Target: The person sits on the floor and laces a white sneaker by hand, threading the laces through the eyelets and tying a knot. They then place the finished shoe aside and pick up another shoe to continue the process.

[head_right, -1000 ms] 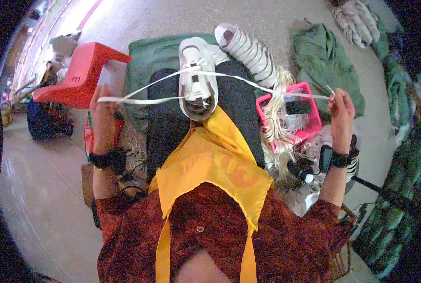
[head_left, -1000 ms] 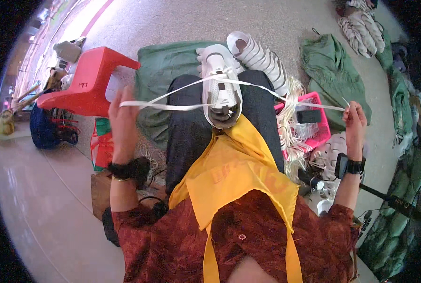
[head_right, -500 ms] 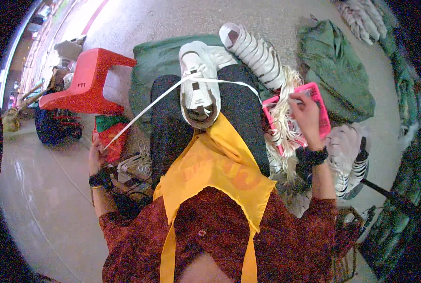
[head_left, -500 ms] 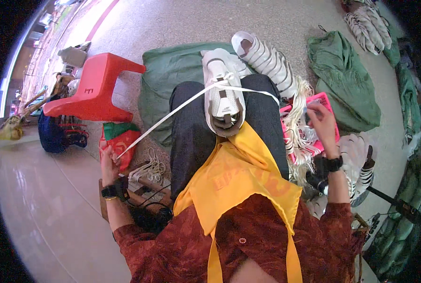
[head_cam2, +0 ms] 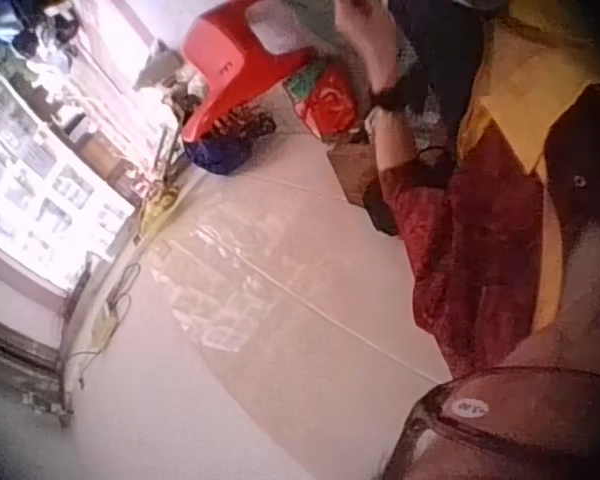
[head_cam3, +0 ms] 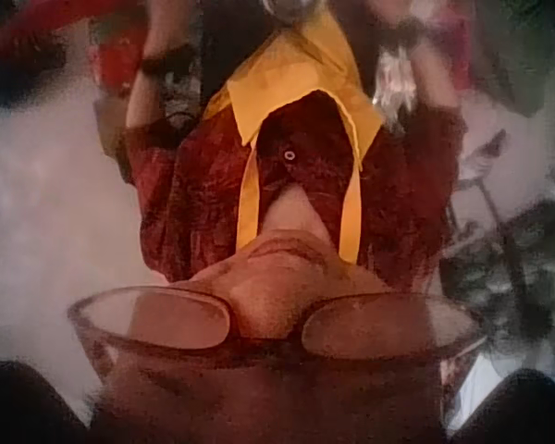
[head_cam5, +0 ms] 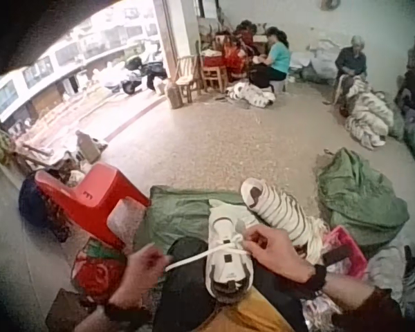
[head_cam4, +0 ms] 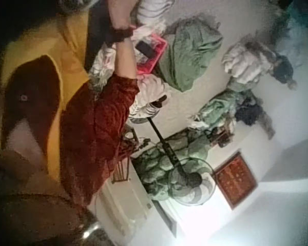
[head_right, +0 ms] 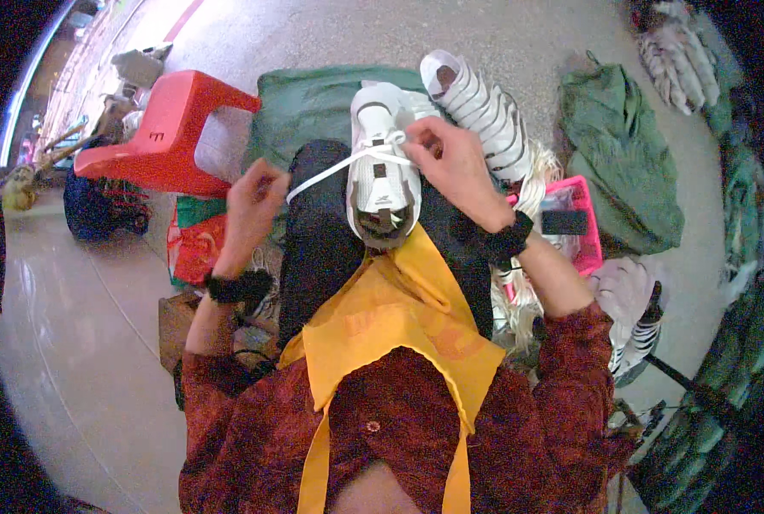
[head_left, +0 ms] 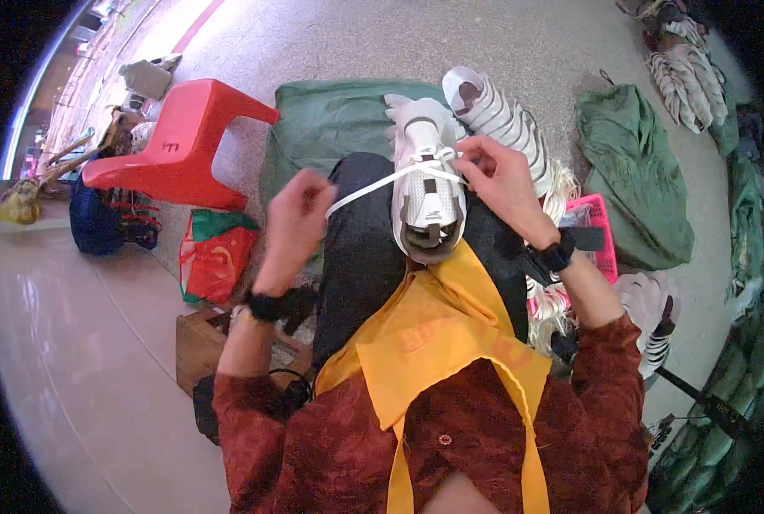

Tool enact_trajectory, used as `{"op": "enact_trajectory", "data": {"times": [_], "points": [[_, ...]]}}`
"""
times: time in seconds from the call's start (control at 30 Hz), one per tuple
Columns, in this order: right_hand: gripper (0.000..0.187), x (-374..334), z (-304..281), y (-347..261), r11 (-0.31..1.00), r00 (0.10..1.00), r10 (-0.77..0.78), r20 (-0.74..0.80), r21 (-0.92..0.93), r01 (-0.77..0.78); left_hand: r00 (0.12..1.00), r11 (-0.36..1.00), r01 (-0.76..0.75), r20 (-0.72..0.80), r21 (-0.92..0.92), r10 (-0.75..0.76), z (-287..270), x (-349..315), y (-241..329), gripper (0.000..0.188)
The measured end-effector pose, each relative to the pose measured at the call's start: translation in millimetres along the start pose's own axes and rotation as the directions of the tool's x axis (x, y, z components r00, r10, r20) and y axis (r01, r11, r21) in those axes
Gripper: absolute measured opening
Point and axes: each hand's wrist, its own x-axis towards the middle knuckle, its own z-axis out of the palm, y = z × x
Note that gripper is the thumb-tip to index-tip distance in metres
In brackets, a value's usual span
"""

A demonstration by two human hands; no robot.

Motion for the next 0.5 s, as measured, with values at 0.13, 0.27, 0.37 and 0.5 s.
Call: {"op": "enact_trajectory", "data": {"times": [0.13,0.27,0.37,0.5], "points": [[0.026,-13,6,-20,0.998,0.999,0.031,0.010,-0.059,-0.030,0.979,0.979,-0.197,0.039,-0.048,0.199,56,30,29,0.012],[0.022,-25,7,-32,1.000,1.000,-0.020,-0.018,-0.022,0.020,0.970,0.967,-0.239,0.020,-0.083,0.241,79,45,35,0.013],[0.021,-27,6,-33,0.999,1.000,-0.012,-0.015,-0.048,0.011,0.975,0.976,-0.213,0.054,-0.044,0.215,83,51,33,0.012],[0.019,-26,8,-26,1.000,1.000,0.028,0.004,0.005,-0.028,0.962,0.964,-0.267,0.056,0.002,0.267,82,54,34,0.011]]}}
